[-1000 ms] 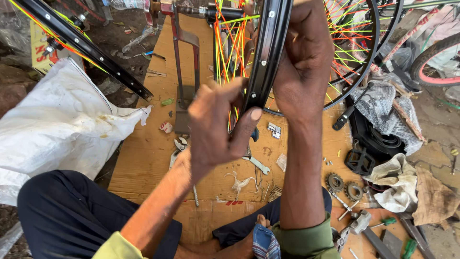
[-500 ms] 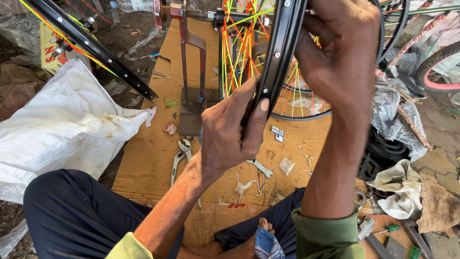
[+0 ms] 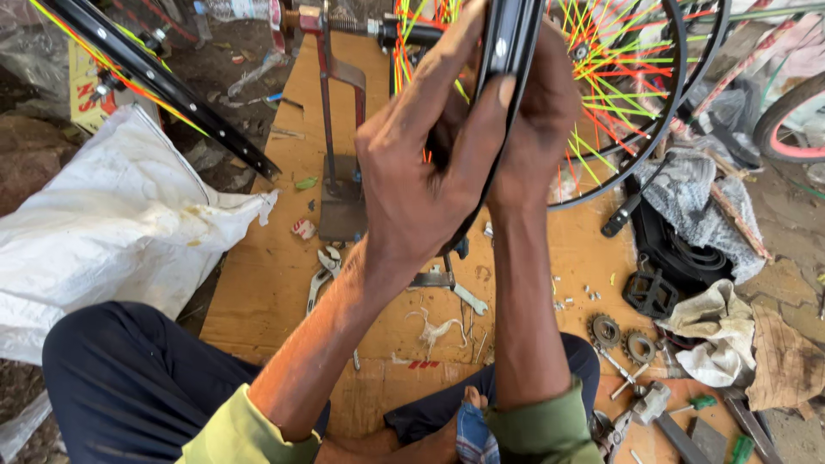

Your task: The person uses a wrench to tighten the axle nuts on a bicycle wheel mounted on a truing stand. They then rotate the wheel and apply white tape to the rim, pressing it down by hand.

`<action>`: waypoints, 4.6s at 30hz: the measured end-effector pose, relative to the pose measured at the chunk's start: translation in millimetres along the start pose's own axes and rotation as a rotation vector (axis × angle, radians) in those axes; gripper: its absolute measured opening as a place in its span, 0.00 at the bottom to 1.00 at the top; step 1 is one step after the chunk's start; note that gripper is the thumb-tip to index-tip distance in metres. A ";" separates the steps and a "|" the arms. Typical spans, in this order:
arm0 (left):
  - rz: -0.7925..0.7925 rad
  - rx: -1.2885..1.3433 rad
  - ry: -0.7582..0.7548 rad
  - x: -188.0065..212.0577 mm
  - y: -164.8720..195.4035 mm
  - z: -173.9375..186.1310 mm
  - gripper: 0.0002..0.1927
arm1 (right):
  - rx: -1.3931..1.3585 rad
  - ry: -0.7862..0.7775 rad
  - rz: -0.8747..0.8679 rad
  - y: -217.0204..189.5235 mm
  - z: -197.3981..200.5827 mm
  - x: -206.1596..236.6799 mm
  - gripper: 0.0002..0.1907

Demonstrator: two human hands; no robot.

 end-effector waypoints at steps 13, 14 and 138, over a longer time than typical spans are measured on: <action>-0.195 -0.314 0.198 -3.0 3.4 4.1 0.15 | 0.139 0.071 -0.071 47.2 29.4 -17.5 0.14; -0.179 -0.290 0.188 -2.1 2.5 2.8 0.14 | -0.041 0.066 -0.100 43.5 24.0 -18.5 0.13; 0.142 0.480 -0.091 -7.6 -49.6 -20.9 0.21 | 0.210 -0.032 0.096 -33.1 -19.5 -31.8 0.16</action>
Point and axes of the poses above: each hand's wrist, its own x-axis away from the middle knuckle, its own z-axis out of the back of the hand, y = z × x, the point moved 7 cm from there along -x, towards the middle knuckle, and after that the axes turned 8 degrees about -x, right-handed, at the moved point
